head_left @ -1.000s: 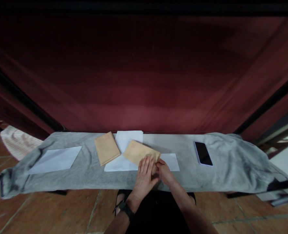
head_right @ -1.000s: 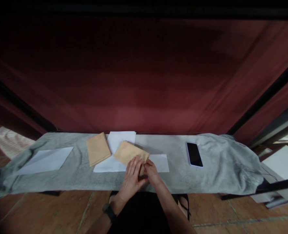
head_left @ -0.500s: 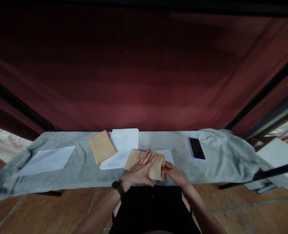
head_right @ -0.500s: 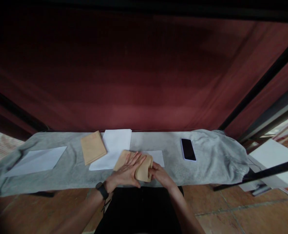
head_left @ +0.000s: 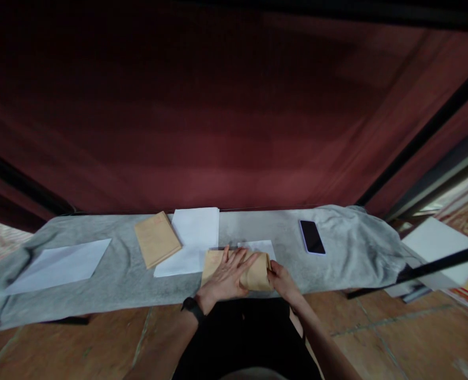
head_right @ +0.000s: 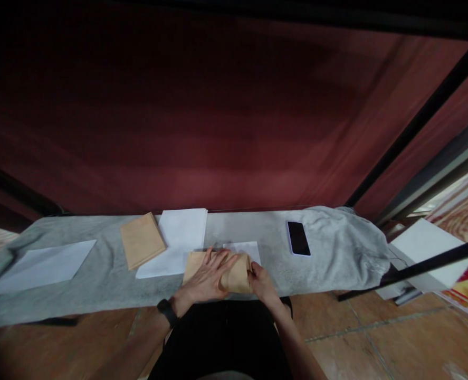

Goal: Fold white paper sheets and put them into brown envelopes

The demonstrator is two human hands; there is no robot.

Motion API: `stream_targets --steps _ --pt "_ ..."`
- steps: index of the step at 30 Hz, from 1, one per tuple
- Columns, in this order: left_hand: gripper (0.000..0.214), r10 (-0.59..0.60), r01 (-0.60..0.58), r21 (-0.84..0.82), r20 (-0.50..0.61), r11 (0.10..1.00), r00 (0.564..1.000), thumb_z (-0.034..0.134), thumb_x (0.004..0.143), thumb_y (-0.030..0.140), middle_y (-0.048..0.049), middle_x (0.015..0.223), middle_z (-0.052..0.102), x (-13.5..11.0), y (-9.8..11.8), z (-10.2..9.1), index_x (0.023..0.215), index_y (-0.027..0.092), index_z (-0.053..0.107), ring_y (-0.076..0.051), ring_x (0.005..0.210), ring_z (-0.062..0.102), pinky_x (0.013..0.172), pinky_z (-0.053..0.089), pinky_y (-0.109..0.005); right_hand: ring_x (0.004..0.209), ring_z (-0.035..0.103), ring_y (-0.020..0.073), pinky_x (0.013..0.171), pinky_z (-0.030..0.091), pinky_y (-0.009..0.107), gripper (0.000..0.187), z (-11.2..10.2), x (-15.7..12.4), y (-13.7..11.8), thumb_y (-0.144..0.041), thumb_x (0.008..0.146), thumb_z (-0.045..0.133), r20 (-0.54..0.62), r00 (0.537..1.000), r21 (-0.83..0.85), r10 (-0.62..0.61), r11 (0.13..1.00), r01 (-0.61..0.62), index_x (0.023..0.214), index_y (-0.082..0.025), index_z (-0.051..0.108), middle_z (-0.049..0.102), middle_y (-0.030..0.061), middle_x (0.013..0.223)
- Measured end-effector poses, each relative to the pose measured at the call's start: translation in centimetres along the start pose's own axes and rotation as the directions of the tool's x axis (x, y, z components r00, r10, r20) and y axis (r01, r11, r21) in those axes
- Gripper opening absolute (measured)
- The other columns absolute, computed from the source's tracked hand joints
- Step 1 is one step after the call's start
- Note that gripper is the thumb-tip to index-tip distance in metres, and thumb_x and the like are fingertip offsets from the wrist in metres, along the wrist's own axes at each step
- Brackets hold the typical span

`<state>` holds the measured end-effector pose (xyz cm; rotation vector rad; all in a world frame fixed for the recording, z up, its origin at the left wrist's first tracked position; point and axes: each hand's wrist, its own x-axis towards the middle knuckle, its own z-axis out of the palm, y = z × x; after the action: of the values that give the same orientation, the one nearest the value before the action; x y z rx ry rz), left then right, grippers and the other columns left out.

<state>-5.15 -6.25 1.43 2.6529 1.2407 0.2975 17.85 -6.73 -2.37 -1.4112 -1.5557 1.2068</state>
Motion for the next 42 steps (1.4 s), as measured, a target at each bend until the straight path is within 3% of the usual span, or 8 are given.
stream_targets --steps 8,13,16,20,25,32,36,42 --pt "0.107 -0.038 0.038 0.002 0.009 0.999 0.999 0.075 0.071 0.053 -0.0139 0.16 0.033 0.2 0.3 1.2 0.159 0.03 0.017 -0.035 0.148 0.028 0.122 0.004 -0.059 0.084 0.062 0.0258 0.077 0.049 0.038 0.014 -0.4 -1.2 1.4 -0.025 0.085 0.05 -0.283 0.936 -0.474 -0.207 0.879 0.051 0.097 -0.022 0.057 0.065 0.0077 0.09" --pt "0.108 -0.041 0.041 0.005 0.015 0.999 0.999 0.077 0.07 0.054 -0.0132 0.162 0.03 0.3 0.6 1.4 0.158 0.031 0.018 -0.035 0.149 0.026 0.122 0.006 -0.06 0.087 0.063 0.0256 0.084 0.05 0.039 0.02 -0.6 -1.9 0.9 -0.018 0.091 0.042 -0.154 0.929 -0.653 -0.337 0.74 0.161 0.093 -0.023 0.061 0.066 0.0082 0.09" --pt "0.107 -0.024 0.024 0.013 0.017 1.0 1.0 0.077 0.07 0.049 -0.0128 0.162 0.031 0.0 0.8 1.6 0.158 0.032 0.019 -0.035 0.149 0.027 0.122 0.004 -0.061 0.086 0.065 0.0232 0.082 0.051 0.036 0.026 -0.7 -2.0 0.5 -0.017 0.088 0.041 -0.131 0.953 -0.463 -0.273 0.867 0.184 0.089 -0.023 0.066 0.068 0.0076 0.09" --pt "0.103 -0.011 0.011 0.018 -0.018 1.0 1.0 0.077 0.07 0.042 -0.0105 0.161 0.031 -0.5 1.7 1.8 0.157 0.034 0.022 -0.036 0.149 0.026 0.122 0.004 -0.061 0.09 0.067 0.0244 0.084 0.053 0.038 0.026 -1.2 -2.2 -0.4 -0.036 0.086 0.052 0.009 0.999 0.062 -0.048 0.997 0.047 0.097 -0.022 0.071 0.072 0.0059 0.095" --pt "0.101 0.053 -0.052 0.036 -0.023 0.998 0.998 0.078 0.072 0.037 -0.0102 0.162 0.03 -1.1 3.1 1.6 0.157 0.035 0.023 -0.034 0.15 0.025 0.122 0.007 -0.061 0.092 0.071 0.0269 0.091 0.052 0.045 0.041 -0.9 -2.5 -2.2 -0.052 0.077 0.071 0.252 0.963 0.444 0.094 0.873 -0.201 0.105 -0.021 0.07 0.075 0.0078 0.101" --pt "0.111 0.043 -0.043 0.05 0.006 0.998 0.999 0.084 0.066 0.044 -0.0131 0.165 0.02 -1.8 2.0 0.4 0.157 0.033 0.021 -0.038 0.151 0.017 0.12 0.003 -0.065 0.101 0.071 0.0303 0.085 0.055 0.043 0.057 -0.8 -2.9 -2.5 -0.064 0.083 0.057 0.331 0.925 0.462 0.188 0.822 -0.332 0.115 -0.018 0.065 0.074 0.0122 0.105" --pt "0.111 0.018 -0.019 0.039 0.015 0.999 1.0 0.083 0.065 0.045 -0.0123 0.161 0.031 -2.4 0.7 -0.3 0.157 0.034 0.022 -0.039 0.149 0.023 0.12 0.002 -0.063 0.095 0.072 0.0275 0.083 0.056 0.038 0.047 -2.1 -3.6 -1.6 -0.055 0.082 0.06 0.381 0.886 0.536 0.263 0.718 -0.444 0.109 -0.018 0.067 0.076 0.0112 0.099" --pt "0.104 0.011 -0.011 0.03 0.009 0.999 1.0 0.078 0.07 0.038 -0.012 0.15 0.044 -3.2 0.5 0.0 0.158 0.032 0.021 -0.036 0.141 0.038 0.121 0.01 -0.061 0.081 0.073 0.0211 0.082 0.058 0.033 0.015 -3.1 -4.5 -1.6 -0.036 0.071 0.067 0.447 0.862 0.759 0.238 0.409 -0.506 0.08 -0.024 0.065 0.074 0.0009 0.074"
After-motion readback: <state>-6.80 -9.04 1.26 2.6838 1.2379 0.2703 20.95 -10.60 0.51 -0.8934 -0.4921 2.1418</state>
